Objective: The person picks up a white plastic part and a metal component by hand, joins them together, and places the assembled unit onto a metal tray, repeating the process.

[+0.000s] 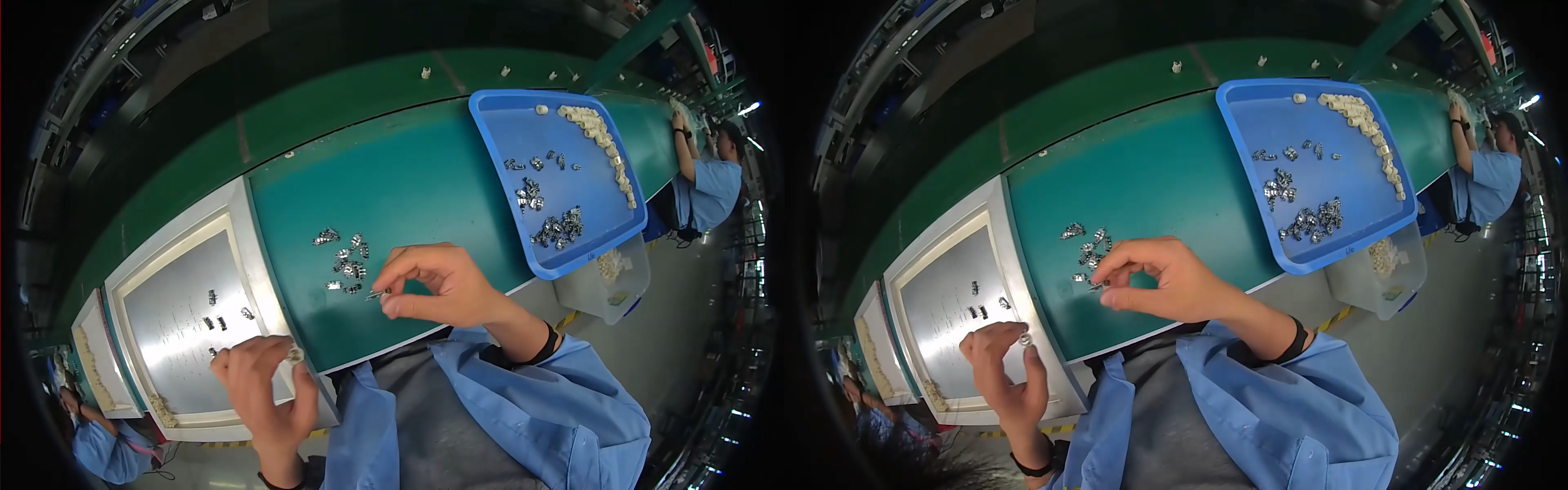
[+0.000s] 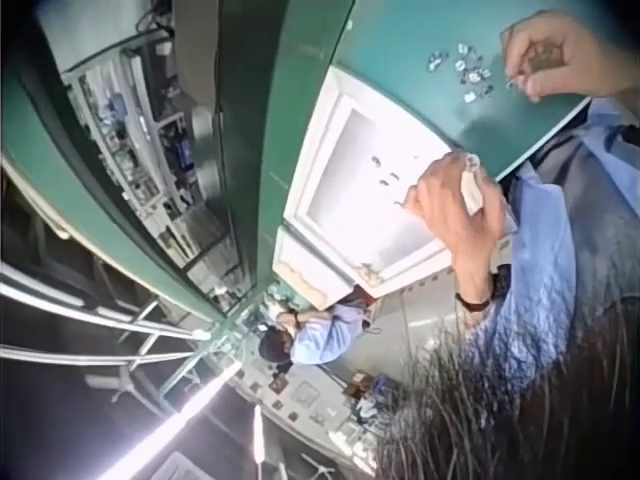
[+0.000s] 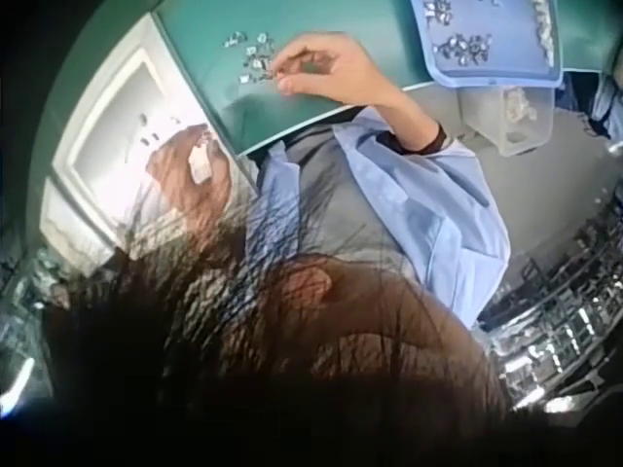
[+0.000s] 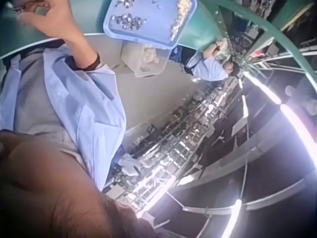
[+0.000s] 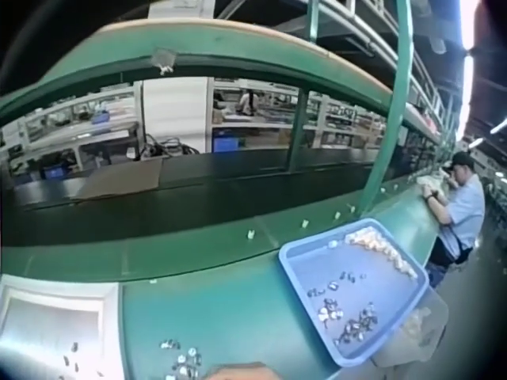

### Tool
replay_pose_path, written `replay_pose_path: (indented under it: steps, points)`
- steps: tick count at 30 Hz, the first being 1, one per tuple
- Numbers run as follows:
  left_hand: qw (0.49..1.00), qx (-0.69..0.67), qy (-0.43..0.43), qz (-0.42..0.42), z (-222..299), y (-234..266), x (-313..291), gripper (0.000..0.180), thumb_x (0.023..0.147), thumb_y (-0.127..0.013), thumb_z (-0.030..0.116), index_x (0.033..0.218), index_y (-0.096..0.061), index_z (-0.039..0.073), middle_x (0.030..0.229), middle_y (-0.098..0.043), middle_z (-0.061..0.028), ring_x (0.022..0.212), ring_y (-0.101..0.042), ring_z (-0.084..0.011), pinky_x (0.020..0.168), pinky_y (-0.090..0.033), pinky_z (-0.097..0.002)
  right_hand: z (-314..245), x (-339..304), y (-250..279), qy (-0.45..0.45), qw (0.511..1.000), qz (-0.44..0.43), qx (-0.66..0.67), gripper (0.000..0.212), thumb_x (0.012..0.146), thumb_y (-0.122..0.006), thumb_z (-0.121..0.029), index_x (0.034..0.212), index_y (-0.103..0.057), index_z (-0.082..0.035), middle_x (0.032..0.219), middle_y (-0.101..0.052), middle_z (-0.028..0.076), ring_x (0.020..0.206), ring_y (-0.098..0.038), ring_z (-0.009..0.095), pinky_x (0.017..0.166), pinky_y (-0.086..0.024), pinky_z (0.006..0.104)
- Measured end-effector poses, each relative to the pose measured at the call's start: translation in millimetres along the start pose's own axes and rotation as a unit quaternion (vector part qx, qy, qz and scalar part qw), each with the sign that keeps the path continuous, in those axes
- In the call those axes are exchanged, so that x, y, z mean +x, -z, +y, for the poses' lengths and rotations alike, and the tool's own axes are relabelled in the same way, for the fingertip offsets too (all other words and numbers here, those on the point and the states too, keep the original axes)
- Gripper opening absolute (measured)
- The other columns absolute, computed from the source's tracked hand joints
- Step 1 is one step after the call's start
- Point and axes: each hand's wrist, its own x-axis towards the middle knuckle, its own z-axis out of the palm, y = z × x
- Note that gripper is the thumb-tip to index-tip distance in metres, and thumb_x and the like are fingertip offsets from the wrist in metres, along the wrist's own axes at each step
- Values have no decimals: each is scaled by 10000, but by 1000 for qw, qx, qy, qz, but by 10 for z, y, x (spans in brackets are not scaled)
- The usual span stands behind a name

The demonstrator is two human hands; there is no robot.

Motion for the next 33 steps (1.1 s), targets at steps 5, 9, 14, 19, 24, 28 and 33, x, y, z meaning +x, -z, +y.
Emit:
replay_pose_path:
  steps: [5,9,14,19,24,28,33]
  points:
    - [998,-47,-21,-23,267,-327,256,303,751,-706,22,1049,-656,28,1011,-724,-104,893,-655,-262,889,-372,-379,-55,-54,114,36,998,-22,53,222,916,-723,75,1136,-739,51,980,-736,152,786,-709,185,722,-572,312]
    - [995,-93,-11,-24,411,-529,324,294,753,-717,31,1041,-661,25,1009,-726,-112,887,-654,-262,885,-379,-384,-116,-65,188,85,996,4,5,196,902,-727,76,1092,-762,41,947,-743,149,773,-715,197,677,-570,325]
    - [988,-152,17,-25,460,-672,344,266,777,-717,58,1031,-659,5,1005,-723,-141,897,-642,-292,891,-397,-405,-48,-83,229,159,980,59,-101,146,876,-761,38,1019,-762,12,886,-726,126,727,-695,215,629,-543,328]
    - [986,-160,41,-9,416,-699,218,260,805,-701,71,1043,-657,-21,996,-720,-164,908,-618,-319,911,-409,-422,-28,-63,198,175,976,48,-122,110,843,-804,-19,929,-734,-13,857,-710,100,670,-656,218,583,-497,317]
    - [979,-200,42,-4,450,-770,310,251,817,-695,76,1045,-659,-22,990,-723,-162,900,-610,-306,902,-407,-424,-34,-78,158,230,961,91,-126,99,834,-801,-33,891,-721,-25,837,-707,79,632,-628,200,568,-459,323]
    - [982,-190,2,6,426,-747,319,251,814,-703,82,1045,-661,-8,989,-727,-153,841,-626,-282,849,-392,-407,-6,-39,80,275,942,119,-154,108,831,-809,-55,875,-713,-31,811,-700,66,605,-607,190,587,-454,340]
    - [984,-172,-24,30,393,-704,286,266,803,-720,87,1051,-664,8,985,-730,-139,777,-642,-254,794,-364,-385,-14,45,-44,324,911,129,-220,154,831,-837,-122,865,-708,-45,799,-690,50,588,-593,170,620,-444,351]
